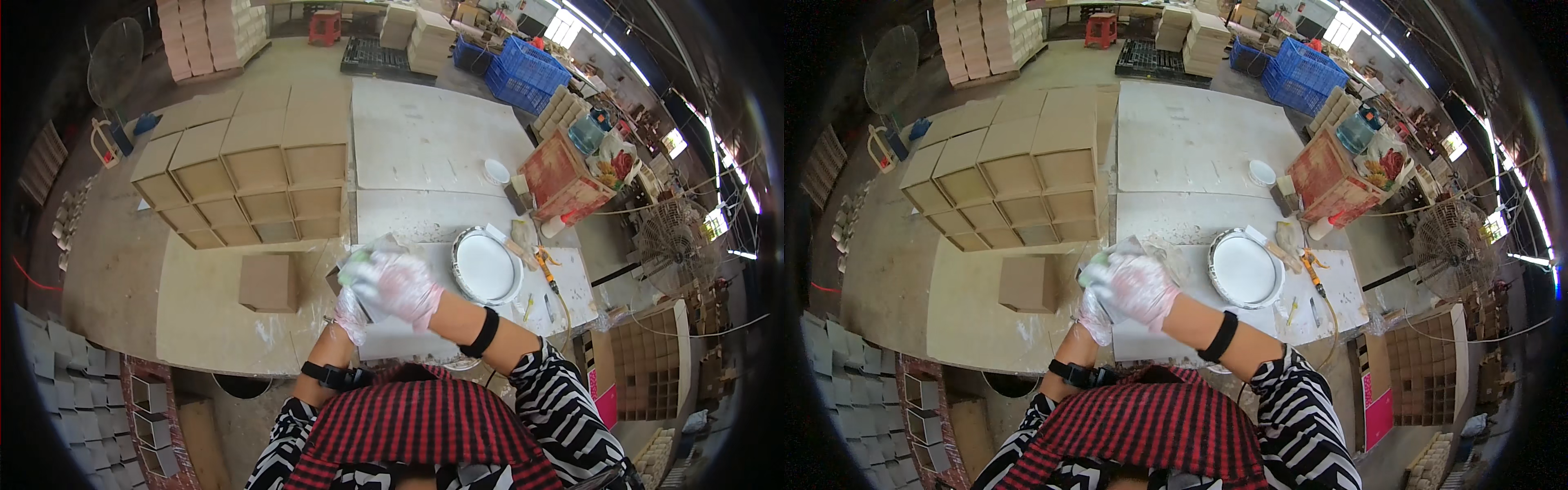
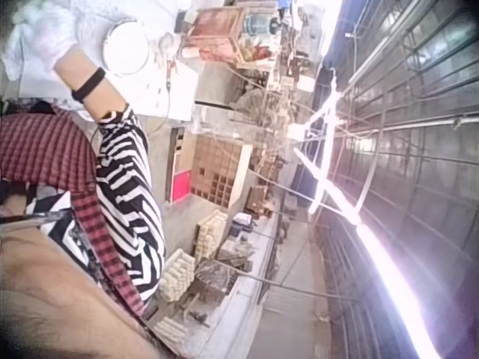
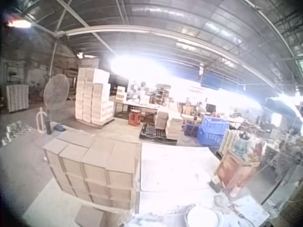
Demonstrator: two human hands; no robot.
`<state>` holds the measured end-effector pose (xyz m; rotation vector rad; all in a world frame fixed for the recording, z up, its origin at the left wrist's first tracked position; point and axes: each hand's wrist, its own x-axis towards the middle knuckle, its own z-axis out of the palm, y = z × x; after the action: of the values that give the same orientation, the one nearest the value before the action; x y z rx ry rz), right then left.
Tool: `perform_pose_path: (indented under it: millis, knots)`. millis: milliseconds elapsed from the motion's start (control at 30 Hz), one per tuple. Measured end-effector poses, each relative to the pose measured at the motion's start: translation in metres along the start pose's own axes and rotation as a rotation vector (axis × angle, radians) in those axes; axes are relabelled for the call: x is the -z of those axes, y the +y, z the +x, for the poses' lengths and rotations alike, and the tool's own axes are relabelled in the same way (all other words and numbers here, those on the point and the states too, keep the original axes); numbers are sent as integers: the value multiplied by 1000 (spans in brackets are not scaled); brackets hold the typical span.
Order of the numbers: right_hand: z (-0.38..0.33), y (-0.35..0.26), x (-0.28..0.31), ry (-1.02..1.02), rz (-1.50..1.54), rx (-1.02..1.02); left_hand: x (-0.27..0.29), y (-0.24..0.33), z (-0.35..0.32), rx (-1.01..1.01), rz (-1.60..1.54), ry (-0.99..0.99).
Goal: The person applies a white substance from a bucket to the inner surfaces and edges of several wooden boxes using a small roller and then places the boxes on a nearby table.
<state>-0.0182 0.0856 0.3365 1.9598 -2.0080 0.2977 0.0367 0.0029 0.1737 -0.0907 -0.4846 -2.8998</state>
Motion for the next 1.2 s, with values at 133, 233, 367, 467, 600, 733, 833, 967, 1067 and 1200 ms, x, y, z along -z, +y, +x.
perform_pose_path:
  millis: [133, 233, 367, 467, 600, 733, 833, 967, 1067, 1200]
  knots:
    - [9, 35, -12, -238, 187, -540, 14, -11, -2, -180, 425, 39]
    - [2, 46, -10, -71, 289, -683, -18, 5, -7, -54, 426, 138]
    - [17, -18, 2, -144, 307, -279, -5, 4, -3, -181, 1258, 13]
    - [16, 26, 0, -124, 192, -492, -49, 16, -19, -24, 386, 202]
    - [7, 63, 33, -64, 508, -826, -23, 24, -25, -71, 618, 233]
    - [20, 40, 63, -235, 576, -554, -33, 26, -29, -134, 1057, 184]
    - [22, 19, 58, -333, 348, -321, -33, 32, -13, -423, 1301, -7]
    - [7, 29, 51, -335, 332, -247, -50, 9, -21, -301, 986, 127]
    - [12, 65, 69, -536, 340, -551, -52, 5, -22, -197, 935, 134]
    - [-11, 14, 73, -372, 363, -165, -53, -3, -10, -202, 998, 120]
